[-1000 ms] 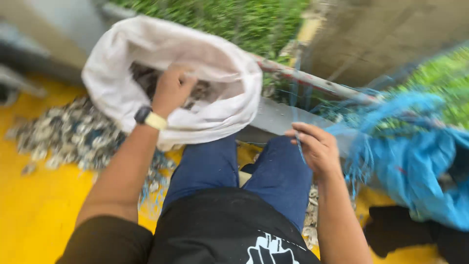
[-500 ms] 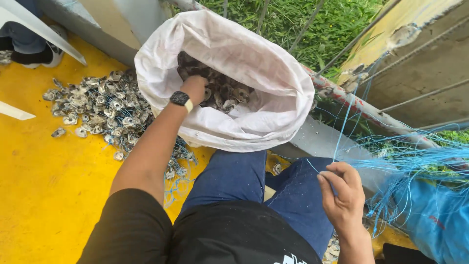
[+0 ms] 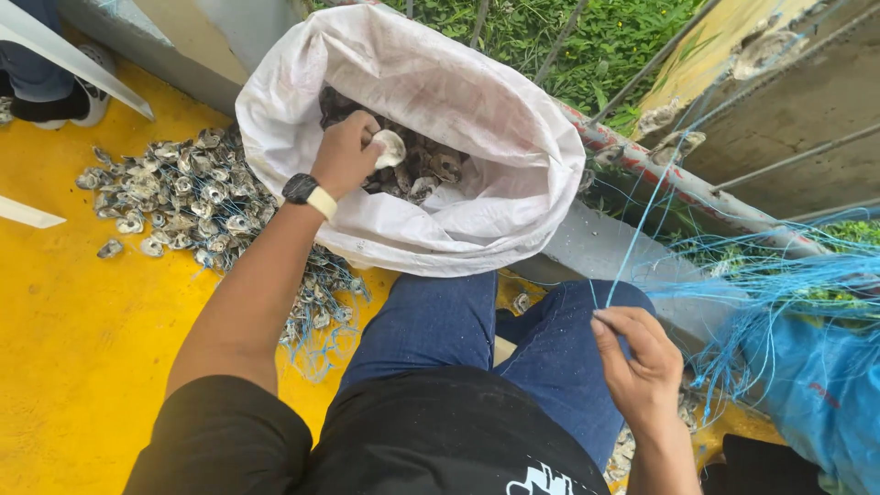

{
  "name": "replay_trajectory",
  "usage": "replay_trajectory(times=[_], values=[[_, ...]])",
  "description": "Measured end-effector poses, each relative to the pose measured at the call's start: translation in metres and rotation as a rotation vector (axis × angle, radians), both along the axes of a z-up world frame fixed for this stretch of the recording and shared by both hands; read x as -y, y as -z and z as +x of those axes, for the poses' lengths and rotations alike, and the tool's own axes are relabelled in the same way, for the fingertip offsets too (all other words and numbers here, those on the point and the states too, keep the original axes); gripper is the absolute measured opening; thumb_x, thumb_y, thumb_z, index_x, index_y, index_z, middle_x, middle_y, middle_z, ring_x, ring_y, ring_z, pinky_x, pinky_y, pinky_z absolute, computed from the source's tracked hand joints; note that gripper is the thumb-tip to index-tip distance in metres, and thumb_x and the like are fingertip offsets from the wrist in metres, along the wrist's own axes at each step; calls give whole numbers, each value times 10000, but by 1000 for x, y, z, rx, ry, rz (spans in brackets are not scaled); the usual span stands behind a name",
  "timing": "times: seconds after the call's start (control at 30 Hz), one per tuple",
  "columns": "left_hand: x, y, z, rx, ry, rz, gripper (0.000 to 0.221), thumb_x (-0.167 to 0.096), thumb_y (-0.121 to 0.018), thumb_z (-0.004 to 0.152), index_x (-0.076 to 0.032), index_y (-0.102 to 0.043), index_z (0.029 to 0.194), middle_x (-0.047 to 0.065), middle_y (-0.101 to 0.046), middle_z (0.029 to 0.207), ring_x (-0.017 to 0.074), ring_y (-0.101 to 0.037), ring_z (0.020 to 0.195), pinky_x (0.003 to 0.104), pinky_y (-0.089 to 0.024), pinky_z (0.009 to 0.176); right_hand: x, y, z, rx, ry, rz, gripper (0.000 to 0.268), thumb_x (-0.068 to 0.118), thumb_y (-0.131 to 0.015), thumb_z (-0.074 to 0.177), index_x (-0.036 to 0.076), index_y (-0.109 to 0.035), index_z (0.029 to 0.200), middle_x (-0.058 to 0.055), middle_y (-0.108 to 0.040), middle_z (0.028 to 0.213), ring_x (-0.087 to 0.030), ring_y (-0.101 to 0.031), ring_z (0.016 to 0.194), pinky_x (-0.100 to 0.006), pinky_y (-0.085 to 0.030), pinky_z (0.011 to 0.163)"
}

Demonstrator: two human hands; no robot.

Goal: Stringing empty oyster shells onto a line of blue twine, likely for aquaculture spat collection.

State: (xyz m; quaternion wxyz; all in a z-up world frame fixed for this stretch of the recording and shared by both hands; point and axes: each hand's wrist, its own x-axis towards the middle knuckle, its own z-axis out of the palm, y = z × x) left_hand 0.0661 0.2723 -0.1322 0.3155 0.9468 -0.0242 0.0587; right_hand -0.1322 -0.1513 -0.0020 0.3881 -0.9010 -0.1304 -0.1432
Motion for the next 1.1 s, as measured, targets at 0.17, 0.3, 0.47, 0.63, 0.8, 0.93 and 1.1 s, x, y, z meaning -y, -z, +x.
replay_trajectory(times=[0.17, 0.3, 0.47, 0.63, 0.8, 0.93, 1.1], values=[[69, -41, -43, -10, 137, -535, 231, -42, -751, 907, -44, -634, 1107, 93, -745, 988, 140, -734, 855, 253, -582, 697, -11, -10, -1, -90, -27, 80, 122, 29, -730, 902, 2, -732, 1020, -93, -713, 907, -188, -681, 770, -271, -521, 709], [144, -51, -81, -337, 427, -1210, 316, 0, -725, 919, -36, -651, 1224, 52, -711, 1079, 107, -675, 895, 251, -566, 739, -13, -21, -13, -39, -87, 94, 114, 45, -737, 904, 2, -731, 1010, -93, -708, 895, -199, -688, 808, -289, -526, 734], [199, -63, -114, -881, 563, -1671, 294, -18, -684, 965, 7, -658, 1256, 88, -705, 1119, 133, -671, 891, 261, -566, 809, -1, -32, -34, -61, -30, 115, 117, 44, -734, 905, 1, -736, 1013, -93, -694, 858, -202, -685, 786, -298, -530, 714], [215, -76, -126, -979, 642, -1707, 296, -27, -681, 972, 27, -663, 1263, 103, -714, 1133, 92, -634, 876, 229, -541, 820, 9, -33, -45, -41, -47, 108, 115, 29, -734, 891, -4, -741, 1001, -92, -702, 863, -197, -692, 790, -303, -531, 706], [215, -81, -128, -963, 597, -1630, 297, -24, -686, 961, 19, -664, 1254, 89, -716, 1110, 104, -639, 886, 239, -544, 817, 14, -31, -47, -56, -34, 159, 120, 23, -734, 892, -9, -742, 1008, -88, -704, 863, -181, -689, 773, -284, -530, 679], [212, -81, -128, -942, 573, -1612, 307, -28, -700, 948, 8, -677, 1251, 68, -712, 1079, 115, -643, 876, 258, -548, 803, 16, -31, -46, -40, -42, 166, 127, 16, -732, 892, -10, -738, 1015, -89, -705, 876, -177, -693, 783, -280, -534, 680], [217, -82, -132, -880, 589, -1567, 292, 5, -691, 953, 10, -674, 1244, 64, -710, 1097, 119, -658, 940, 261, -543, 833, 13, -33, -47, -49, -38, 137, 127, 15, -737, 884, -6, -742, 1009, -94, -705, 883, -181, -698, 785, -283, -537, 675]])
